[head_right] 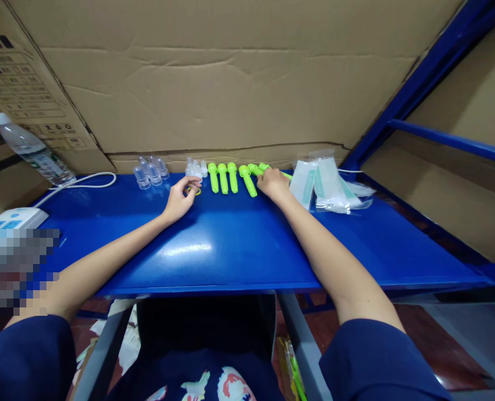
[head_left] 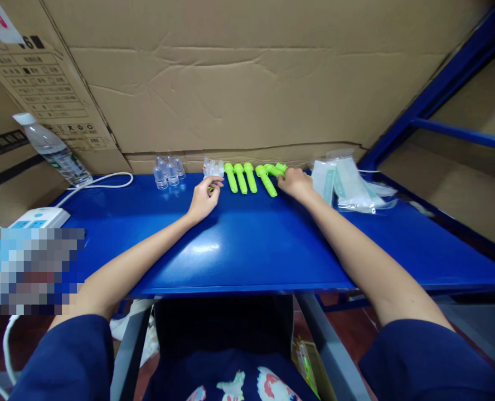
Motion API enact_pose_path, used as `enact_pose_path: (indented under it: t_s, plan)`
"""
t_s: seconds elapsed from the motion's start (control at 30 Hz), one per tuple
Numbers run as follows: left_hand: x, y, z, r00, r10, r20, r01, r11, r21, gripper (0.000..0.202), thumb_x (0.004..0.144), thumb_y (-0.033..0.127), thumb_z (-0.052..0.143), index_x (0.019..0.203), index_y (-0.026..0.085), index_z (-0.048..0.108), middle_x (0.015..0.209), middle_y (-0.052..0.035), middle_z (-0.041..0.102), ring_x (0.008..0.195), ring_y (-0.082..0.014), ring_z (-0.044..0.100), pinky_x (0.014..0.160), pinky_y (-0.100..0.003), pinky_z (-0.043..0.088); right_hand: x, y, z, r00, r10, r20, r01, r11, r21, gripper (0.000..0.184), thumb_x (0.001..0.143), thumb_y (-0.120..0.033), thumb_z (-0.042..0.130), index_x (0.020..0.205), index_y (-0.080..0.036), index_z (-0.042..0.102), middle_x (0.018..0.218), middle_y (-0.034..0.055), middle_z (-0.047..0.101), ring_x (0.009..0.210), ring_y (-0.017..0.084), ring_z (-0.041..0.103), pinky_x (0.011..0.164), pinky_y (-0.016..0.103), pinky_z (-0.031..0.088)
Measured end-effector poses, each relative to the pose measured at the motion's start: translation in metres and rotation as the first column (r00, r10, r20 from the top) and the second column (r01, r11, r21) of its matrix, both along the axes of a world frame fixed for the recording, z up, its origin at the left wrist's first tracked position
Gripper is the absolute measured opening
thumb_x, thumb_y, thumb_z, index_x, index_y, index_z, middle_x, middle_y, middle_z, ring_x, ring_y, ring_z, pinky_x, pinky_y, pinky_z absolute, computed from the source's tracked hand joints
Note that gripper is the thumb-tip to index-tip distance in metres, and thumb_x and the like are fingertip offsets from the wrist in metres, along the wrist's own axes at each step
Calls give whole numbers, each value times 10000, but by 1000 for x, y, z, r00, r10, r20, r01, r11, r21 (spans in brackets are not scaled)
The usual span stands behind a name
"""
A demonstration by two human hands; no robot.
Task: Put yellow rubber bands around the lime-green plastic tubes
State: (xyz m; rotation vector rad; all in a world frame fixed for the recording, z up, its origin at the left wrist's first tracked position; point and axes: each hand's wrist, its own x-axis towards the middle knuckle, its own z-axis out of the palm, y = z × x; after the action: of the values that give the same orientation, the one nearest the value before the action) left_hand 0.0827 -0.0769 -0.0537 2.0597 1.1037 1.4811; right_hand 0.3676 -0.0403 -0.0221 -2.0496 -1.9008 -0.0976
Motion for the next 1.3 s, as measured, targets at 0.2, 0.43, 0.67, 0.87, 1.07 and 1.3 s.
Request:
enact_pose_path:
  t_s: [0.2,0.43,0.67,0.87,1.07,1.3]
  plan:
    - [-33,19,15,976,219,-19,-218,975,45,214,866,90,526,1004,152,677,995,-70,727,833,-159,655,730,-269,490,-24,-23,18,989,-109,104,98,989,111,414,1024,-273,361,1249,3,572,1266,296,609,1115,392,650,879,450,491]
    - [-43,24,6,894,150,-423,-130,989,76,131,879,273,621,870,176,709,921,-66,719,884,-215,643,859,-348,483,-34,-28,21,996,-3,85,-18,967,253,370,1031,-299,351,1212,-34,536,1129,263,663,993,347,664,794,396,468]
    - [-44,28,-2,805,118,-582,-139,990,9,122,873,309,664,883,207,731,1025,-77,716,1023,-269,628,932,-402,448,-41,-27,10,953,275,127,-301,911,282,402,1018,-317,349,1233,-41,548,1097,252,703,920,344,665,786,419,481]
    - [-46,31,-3,915,83,-395,-103,994,-31,77,921,244,577,909,191,631,979,-73,721,964,-236,658,903,-367,480,-46,-29,7,896,398,196,-439,861,257,409,1017,-283,346,1262,-43,568,1159,250,691,1004,353,655,854,442,476]
    - [-41,33,-4,996,15,-91,-25,995,-102,66,988,196,468,941,201,514,855,-29,692,834,-163,671,840,-299,498,-46,-23,0,838,491,239,-541,805,244,398,1007,-240,356,1260,-62,606,1139,220,675,1068,338,621,921,432,480]
    - [-31,35,-7,984,-76,159,112,967,-228,102,1008,212,477,910,195,500,764,16,635,584,-91,585,600,-220,462,-47,-17,-12,747,656,108,-656,701,280,339,1006,-265,370,1174,-126,629,1133,189,630,1028,303,611,918,430,514]
